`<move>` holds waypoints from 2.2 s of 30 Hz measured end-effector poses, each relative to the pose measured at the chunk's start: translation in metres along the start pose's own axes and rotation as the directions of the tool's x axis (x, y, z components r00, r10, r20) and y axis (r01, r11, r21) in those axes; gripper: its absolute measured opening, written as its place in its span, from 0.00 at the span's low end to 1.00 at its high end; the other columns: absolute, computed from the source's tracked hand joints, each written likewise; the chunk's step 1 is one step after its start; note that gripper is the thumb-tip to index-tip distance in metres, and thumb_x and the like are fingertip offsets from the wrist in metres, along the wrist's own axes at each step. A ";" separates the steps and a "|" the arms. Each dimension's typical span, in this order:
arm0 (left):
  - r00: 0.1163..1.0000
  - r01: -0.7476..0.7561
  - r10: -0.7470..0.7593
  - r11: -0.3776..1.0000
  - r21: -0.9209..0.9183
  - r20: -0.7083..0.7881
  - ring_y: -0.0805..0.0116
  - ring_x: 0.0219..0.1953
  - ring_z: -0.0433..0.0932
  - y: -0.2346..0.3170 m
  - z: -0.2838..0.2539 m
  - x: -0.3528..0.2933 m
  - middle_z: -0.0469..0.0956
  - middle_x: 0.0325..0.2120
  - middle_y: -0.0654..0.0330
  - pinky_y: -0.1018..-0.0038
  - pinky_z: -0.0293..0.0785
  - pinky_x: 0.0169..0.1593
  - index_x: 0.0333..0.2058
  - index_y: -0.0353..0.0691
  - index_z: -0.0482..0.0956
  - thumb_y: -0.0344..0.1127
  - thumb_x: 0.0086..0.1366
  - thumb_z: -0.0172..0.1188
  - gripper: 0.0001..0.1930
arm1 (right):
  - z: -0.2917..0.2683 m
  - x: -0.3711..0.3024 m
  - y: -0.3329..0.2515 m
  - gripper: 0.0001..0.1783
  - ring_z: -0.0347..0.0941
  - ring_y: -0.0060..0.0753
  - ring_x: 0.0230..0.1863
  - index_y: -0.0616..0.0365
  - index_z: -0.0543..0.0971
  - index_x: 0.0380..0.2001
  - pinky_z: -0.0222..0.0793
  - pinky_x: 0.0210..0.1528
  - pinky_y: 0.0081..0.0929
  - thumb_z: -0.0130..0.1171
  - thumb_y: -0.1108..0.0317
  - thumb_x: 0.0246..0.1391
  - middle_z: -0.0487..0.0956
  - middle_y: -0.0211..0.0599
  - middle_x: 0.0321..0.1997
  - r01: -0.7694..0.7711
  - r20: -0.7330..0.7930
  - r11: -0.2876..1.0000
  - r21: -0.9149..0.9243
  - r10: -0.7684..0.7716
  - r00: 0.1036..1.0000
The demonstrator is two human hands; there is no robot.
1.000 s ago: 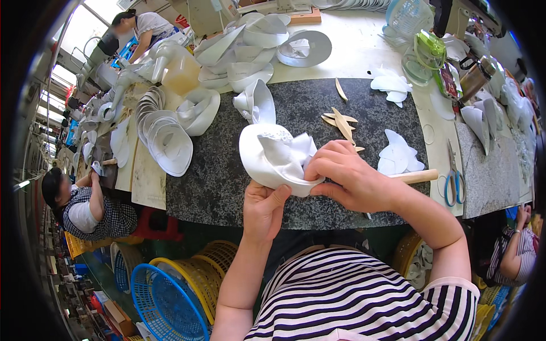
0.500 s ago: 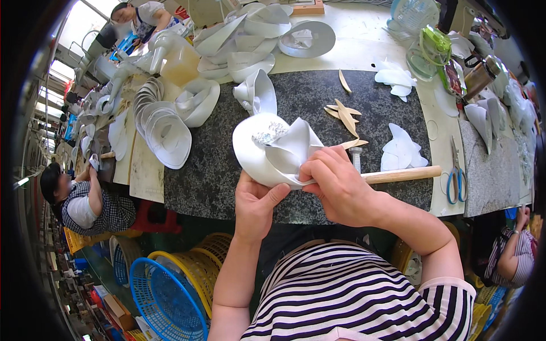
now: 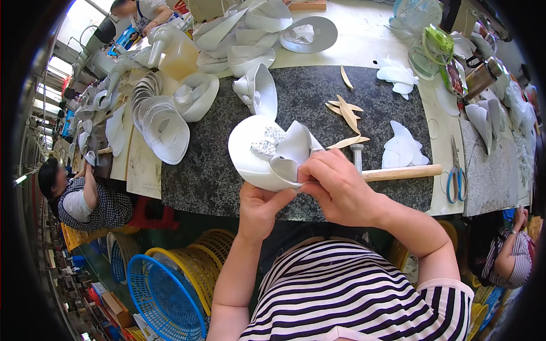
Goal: The recorder is assembling white shoe components, specifically lining or folding the edges of an upper part at a manufacturing workstation.
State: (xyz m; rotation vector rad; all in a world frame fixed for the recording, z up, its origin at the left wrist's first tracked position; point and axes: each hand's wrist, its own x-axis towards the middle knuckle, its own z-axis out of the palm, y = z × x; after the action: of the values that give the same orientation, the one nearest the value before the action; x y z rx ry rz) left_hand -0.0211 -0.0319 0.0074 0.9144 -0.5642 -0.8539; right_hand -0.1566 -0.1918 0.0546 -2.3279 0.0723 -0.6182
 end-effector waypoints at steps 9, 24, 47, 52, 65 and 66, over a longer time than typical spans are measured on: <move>0.998 -0.027 0.032 0.996 0.086 -0.051 0.61 0.54 0.81 0.012 0.005 -0.002 0.80 0.54 0.52 0.64 0.81 0.58 0.59 0.32 0.72 0.27 0.72 0.61 0.19 | 0.014 0.001 -0.002 0.13 0.75 0.40 0.39 0.56 0.77 0.39 0.66 0.46 0.38 0.67 0.74 0.51 0.77 0.34 0.36 0.160 -0.242 0.979 -0.127 -0.188 0.952; 0.993 0.113 -0.113 0.946 -0.302 0.016 0.60 0.51 0.84 0.021 -0.026 -0.009 0.79 0.55 0.48 0.66 0.84 0.50 0.62 0.29 0.68 0.25 0.67 0.64 0.26 | -0.020 -0.002 0.037 0.15 0.78 0.20 0.46 0.65 0.80 0.52 0.75 0.53 0.24 0.64 0.72 0.64 0.83 0.30 0.44 -0.425 0.250 0.503 0.753 0.378 0.891; 0.958 0.288 -0.272 0.917 -0.276 0.095 0.62 0.47 0.85 0.007 0.013 -0.009 0.82 0.50 0.52 0.61 0.87 0.50 0.59 0.32 0.72 0.32 0.73 0.61 0.19 | 0.022 0.007 0.074 0.11 0.82 0.30 0.37 0.62 0.84 0.41 0.76 0.40 0.30 0.68 0.69 0.55 0.84 0.38 0.35 0.107 -0.225 0.982 0.159 -0.069 0.972; 0.993 0.066 -0.084 0.980 -0.185 -0.088 0.57 0.50 0.84 0.012 0.001 -0.003 0.81 0.51 0.49 0.58 0.87 0.51 0.58 0.32 0.73 0.30 0.73 0.60 0.18 | -0.011 0.022 0.075 0.09 0.75 0.15 0.33 0.62 0.83 0.39 0.72 0.36 0.20 0.70 0.68 0.59 0.82 0.30 0.34 -0.446 -0.160 0.840 0.309 0.508 0.847; 0.981 0.089 -0.062 0.986 0.143 -0.181 0.71 0.46 0.83 0.016 -0.012 0.002 0.84 0.46 0.57 0.74 0.78 0.51 0.51 0.34 0.81 0.27 0.68 0.67 0.14 | 0.001 0.007 0.007 0.13 0.74 0.37 0.36 0.58 0.78 0.35 0.68 0.45 0.35 0.62 0.72 0.41 0.76 0.33 0.33 0.267 -0.082 0.922 -0.279 -0.300 0.950; 0.981 0.125 -0.109 0.987 0.098 -0.159 0.69 0.47 0.83 0.025 -0.014 0.007 0.84 0.47 0.56 0.72 0.79 0.52 0.53 0.33 0.79 0.26 0.68 0.67 0.16 | -0.003 0.007 0.007 0.13 0.74 0.37 0.37 0.58 0.78 0.35 0.67 0.46 0.36 0.62 0.72 0.41 0.76 0.33 0.33 0.291 -0.063 0.909 -0.300 -0.323 0.944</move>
State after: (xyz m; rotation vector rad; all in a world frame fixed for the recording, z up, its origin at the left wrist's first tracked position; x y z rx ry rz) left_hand 0.0032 -0.0227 0.0224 1.1106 -0.4293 -0.8565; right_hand -0.1506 -0.1999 0.0549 -2.6081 -0.1697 -0.9502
